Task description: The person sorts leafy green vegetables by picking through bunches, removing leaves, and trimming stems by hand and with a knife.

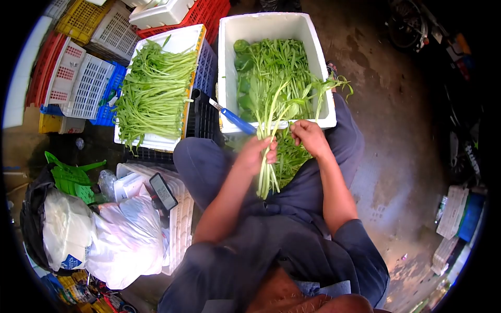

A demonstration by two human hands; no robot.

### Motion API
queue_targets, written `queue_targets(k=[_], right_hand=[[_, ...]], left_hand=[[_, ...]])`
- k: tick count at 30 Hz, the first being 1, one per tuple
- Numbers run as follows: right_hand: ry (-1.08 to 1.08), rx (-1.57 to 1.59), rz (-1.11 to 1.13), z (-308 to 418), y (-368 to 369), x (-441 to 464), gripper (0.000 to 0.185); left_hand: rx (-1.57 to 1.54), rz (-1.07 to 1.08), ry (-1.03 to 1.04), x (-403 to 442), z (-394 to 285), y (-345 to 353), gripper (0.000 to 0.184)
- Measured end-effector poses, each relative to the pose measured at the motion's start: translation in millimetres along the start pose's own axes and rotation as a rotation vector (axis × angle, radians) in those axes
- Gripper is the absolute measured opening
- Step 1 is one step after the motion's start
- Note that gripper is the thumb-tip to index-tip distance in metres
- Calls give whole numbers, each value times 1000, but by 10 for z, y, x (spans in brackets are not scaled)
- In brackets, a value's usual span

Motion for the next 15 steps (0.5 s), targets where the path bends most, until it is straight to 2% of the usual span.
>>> queue_targets(k=[2,3,6,7,9,10,11,14,15], right_hand=[[-3,-51,-35,156,68,-232,18],[-27,-75,-122,278,41,-331,16],[-283,3,-357,571,-154,-456,15],[-339,-49,-399,729,-211,-476,9],[-611,-288,-438,1221,-187,-508,11],[-745,-411,-450,1428,-123,-553,12],[-661,-513,-394,1475,-55,-505,8],[-796,-1026,-237,1438,156,-275,8],[-751,-1059,-197,1373,179,-212,11]], left_hand=[[24,-27,17,-19,0,-12,16],[35,-34,17,-14,-4,-18,16],[96,-80,8,-20,-14,-5,15],[121,-95,-2,-20,-8,6,15],[170,-130,-3,-9,-3,16,15],[191,-149,-1,-12,0,13,15],[210,-150,-3,-14,-1,15,15],[251,-156,-1,-34,-13,13,15],[253,-156,3,-41,-14,19,15]])
Point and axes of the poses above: each hand's wrist, its own x-axis towards the middle knuckle, its own y-axis out of the palm, z = x × y, the point moved 7 cm from there along x, towards the middle knuckle, and after that the axes turned 3 degrees about z, right-handed, at the moved point
